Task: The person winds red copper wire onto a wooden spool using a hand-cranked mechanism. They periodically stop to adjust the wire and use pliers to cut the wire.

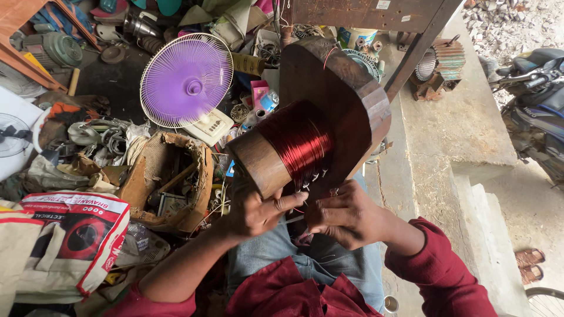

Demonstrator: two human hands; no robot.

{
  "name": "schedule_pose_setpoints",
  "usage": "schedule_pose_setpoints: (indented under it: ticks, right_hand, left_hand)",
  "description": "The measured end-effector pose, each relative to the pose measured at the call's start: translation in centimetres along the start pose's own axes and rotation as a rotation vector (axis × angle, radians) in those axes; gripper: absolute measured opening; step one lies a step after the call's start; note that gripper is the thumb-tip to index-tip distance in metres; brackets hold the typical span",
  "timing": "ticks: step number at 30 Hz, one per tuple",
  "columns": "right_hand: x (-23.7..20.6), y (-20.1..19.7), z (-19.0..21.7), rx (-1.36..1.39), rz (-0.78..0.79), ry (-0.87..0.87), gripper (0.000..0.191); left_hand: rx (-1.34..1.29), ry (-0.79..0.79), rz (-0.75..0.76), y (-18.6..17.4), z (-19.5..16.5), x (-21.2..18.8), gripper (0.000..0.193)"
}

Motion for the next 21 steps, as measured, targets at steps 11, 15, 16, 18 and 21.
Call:
schedule_pose_setpoints:
  ticks: [11,15,16,18,21]
  right_hand:
    - [1.2,-0.6,-0.5,0.052,-0.044,-0.027,0.006]
    - [1.3,-0.4,-0.4,0.048,-0.041,-0.026,0.009]
    - [1.3,-0.4,-0.4,0.046,-0.042,-0.021,0.008]
    - [1.3,-0.5,-0.4,0.042,-0.045,-0.011,0.007]
    - [1.3,-0.8,-0.1,0.083,-0.082,-0.027,0.007]
  left_hand:
    - [0.397,0.287,0.104,-1.8,-2.9,3.9,0.024]
    - [0.365,0.265,0.056,-1.6,-2.9,3.7,0.013]
    - [0.362,0.261,0.043,-1.5,-2.9,3.5,0.01]
    - [0.334,0.269,0.008,-1.2,-2.7,3.1,0.009]
    - [0.348,0.273,-0.051,-1.0,-2.3,2.4,0.01]
Point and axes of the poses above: each hand's wrist, its own x-axis towards the middle knuckle, its own y-axis out of the palm, z = x × y, the point moved 6 cm from there along x, towards the middle knuckle, and after that the axes turned 11 degrees about -x, right-handed, at the moved point
